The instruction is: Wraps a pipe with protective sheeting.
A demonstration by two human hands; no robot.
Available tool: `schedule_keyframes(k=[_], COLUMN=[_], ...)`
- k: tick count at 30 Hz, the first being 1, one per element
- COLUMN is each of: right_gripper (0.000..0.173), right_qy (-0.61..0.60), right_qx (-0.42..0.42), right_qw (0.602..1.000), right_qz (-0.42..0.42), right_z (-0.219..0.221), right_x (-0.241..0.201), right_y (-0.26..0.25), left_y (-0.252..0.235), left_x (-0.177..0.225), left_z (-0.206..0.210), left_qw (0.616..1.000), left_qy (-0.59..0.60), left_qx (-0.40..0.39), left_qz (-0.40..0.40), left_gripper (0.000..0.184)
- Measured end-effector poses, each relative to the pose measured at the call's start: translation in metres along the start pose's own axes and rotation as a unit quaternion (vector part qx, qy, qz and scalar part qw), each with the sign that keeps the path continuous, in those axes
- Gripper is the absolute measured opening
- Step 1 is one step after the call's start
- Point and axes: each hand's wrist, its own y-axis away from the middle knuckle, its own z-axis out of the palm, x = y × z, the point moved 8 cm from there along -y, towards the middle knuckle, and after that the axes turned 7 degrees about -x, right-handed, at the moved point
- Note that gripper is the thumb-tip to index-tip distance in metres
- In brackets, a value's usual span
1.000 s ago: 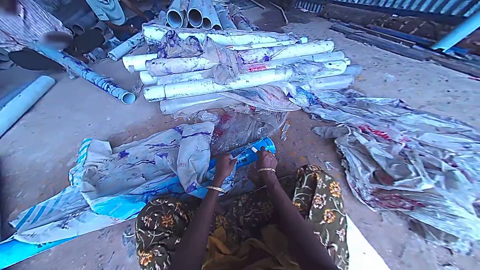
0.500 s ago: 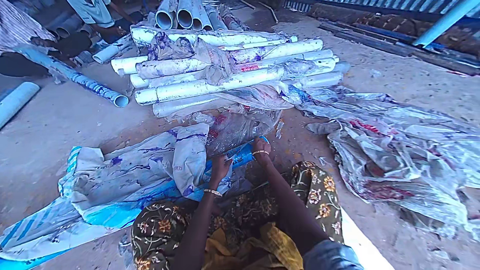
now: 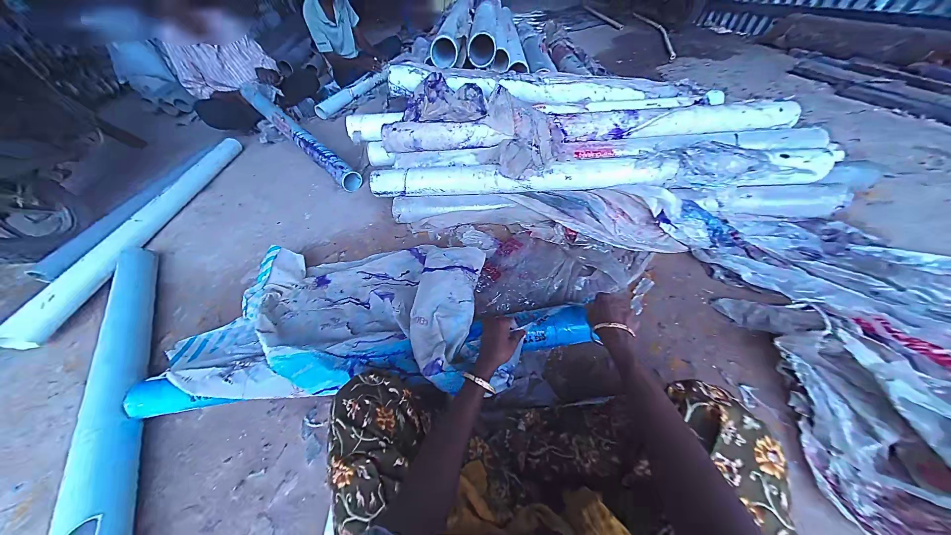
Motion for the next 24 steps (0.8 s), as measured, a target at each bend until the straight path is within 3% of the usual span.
schedule_keyframes(k=[4,11,16,21,24], right_gripper=[0.039,0.042,0.037,0.041,0.042], right_qy=[0.004,0.074,0.034,0.021,-0.126], right_qx=[0.042,0.023,0.033,0.082,0.121], right_qw=[0.999,0.997,0.999,0.996,0.984], right_qz=[-0.014,-0.008,-0.023,0.030,0.030], right_z=[0.011,0.008,0.001,-0.018,-0.041], right_x=[0.023,-0.018,0.030,0.064,0.081], right_y=[0.007,-0.033,-0.020,-0.042,-0.050], left_y=[-0.001,0.001,0.000,0.006,0.013], left_x=[0.002,0.002,0.001,-0.004,0.003], left_z=[0.000,0.007,0.005,0.006,-0.001], left_qw=[1.000,1.000,0.999,0.999,1.000], left_qy=[0.001,0.009,0.027,0.042,0.005], left_qx=[-0.005,-0.017,-0.020,-0.009,0.001], left_qz=[0.007,0.001,0.009,0.009,-0.027], left_gripper=[0.037,0.038,0.037,0.038,0.040])
